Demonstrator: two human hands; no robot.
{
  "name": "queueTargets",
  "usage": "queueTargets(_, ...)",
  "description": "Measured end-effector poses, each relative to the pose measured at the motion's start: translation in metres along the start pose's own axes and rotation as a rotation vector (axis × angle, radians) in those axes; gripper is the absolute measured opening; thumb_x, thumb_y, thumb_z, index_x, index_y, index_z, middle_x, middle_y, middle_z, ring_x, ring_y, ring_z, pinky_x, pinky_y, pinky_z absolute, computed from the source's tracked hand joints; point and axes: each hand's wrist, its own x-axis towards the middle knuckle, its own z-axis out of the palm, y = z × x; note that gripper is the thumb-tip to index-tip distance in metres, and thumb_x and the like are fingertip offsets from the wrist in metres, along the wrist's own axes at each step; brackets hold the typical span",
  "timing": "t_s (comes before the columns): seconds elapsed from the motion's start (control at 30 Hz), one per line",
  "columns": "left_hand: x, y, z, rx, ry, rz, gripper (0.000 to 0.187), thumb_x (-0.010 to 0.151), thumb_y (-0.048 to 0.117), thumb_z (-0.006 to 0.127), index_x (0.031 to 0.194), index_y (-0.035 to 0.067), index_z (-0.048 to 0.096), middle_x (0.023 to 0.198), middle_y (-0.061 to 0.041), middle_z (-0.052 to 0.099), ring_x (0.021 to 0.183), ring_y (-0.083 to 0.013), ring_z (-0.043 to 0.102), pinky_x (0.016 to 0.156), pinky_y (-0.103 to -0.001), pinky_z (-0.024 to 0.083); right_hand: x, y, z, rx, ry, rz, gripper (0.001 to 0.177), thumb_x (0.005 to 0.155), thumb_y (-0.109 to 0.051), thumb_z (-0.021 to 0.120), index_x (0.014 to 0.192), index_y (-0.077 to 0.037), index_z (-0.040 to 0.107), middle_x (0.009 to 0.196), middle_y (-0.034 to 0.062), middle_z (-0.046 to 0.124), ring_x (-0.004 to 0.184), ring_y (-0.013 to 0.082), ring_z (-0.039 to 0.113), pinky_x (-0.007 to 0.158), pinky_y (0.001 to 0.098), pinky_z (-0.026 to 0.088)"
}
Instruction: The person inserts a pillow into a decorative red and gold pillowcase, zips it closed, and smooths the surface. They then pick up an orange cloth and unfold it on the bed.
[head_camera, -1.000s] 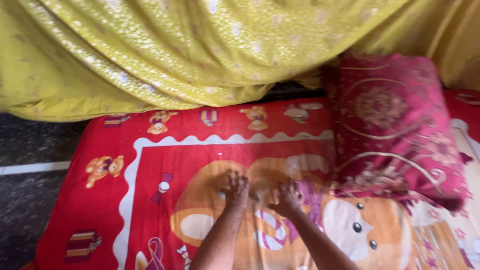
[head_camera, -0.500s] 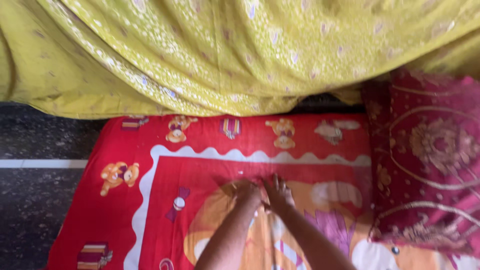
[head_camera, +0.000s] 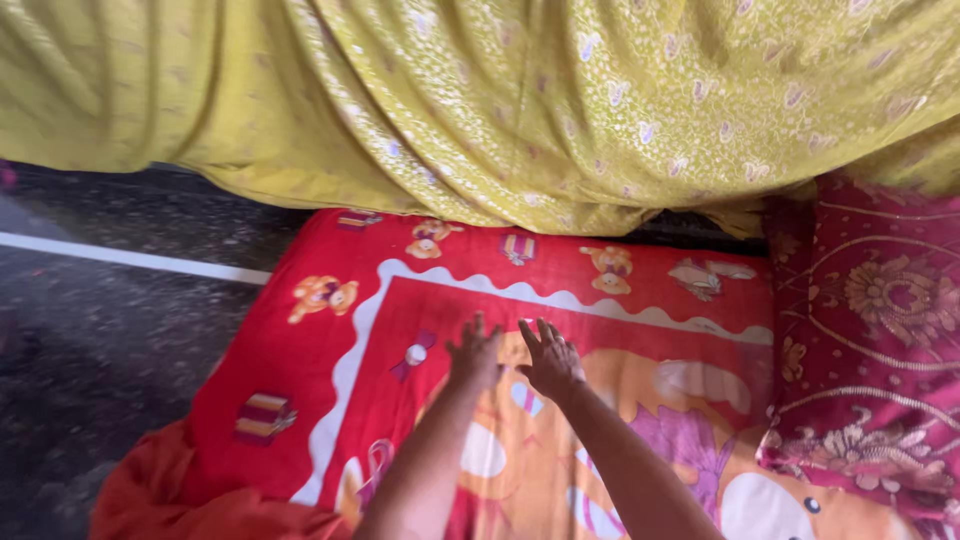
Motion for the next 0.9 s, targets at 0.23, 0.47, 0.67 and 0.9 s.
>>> queueTargets(0.23, -0.138, -0.169, -0.069, 0.121, 0.08, -0.161, 0.066, 0.085, 0.048, 0.076, 0.14, 0.026, 0.047, 0.145, -0.012, 0.036, 0.134, -0.0373, 0.042, 0.101, -0.065, 0.042, -0.022, -0.083, -0.056, 0.028, 0.001, -0.004, 0.102, 0.083, -0.047, 0.081, 0.161, -0.025, 0.019, 0.164, 0.0202, 0.025, 0.15, 0.0421, 0.028, 0.114, 0.06, 0.034)
queueTargets(0.47, -0.236, -0.29, -0.097, 0.194, -0.117, -0.406, 0.039, 0.093, 0.049, 0.065, 0.124, 0.026, 0.062, 0.121, -0.008, 0.06, 0.116, -0.0317, 0.059, 0.095, -0.054, 0.051, -0.018, -0.105, -0.08, 0.019, -0.049, 0.043, 0.102, 0.086, -0.048, 0.079, 0.162, -0.026, 0.015, 0.166, 0.0184, 0.021, 0.148, 0.0424, 0.03, 0.117, 0.0578, 0.032)
queueTargets(0.67, -0.134, -0.19, -0.146, 0.159, 0.477, 0.174, 0.039, 0.083, 0.04, 0.074, 0.113, 0.015, 0.068, 0.1, -0.009, 0.072, 0.095, -0.0314, 0.07, 0.08, -0.048, 0.058, -0.013, -0.13, -0.114, 0.16, -0.089, -0.137, 0.114, 0.075, -0.053, 0.085, 0.161, -0.019, 0.019, 0.164, 0.0182, 0.027, 0.145, 0.0404, 0.04, 0.113, 0.0524, 0.042)
queueTargets(0.9, -0.072, -0.023, -0.297, -0.159, 0.565, 0.354, 0.043, 0.084, 0.033, 0.079, 0.12, 0.013, 0.065, 0.11, -0.011, 0.07, 0.105, -0.0344, 0.067, 0.083, -0.049, 0.056, 0.008, -0.135, -0.135, 0.681, 0.212, -0.265, 0.08, 0.076, -0.051, 0.083, 0.142, -0.009, 0.062, 0.129, 0.0224, 0.073, 0.121, 0.0356, 0.072, 0.098, 0.0451, 0.058)
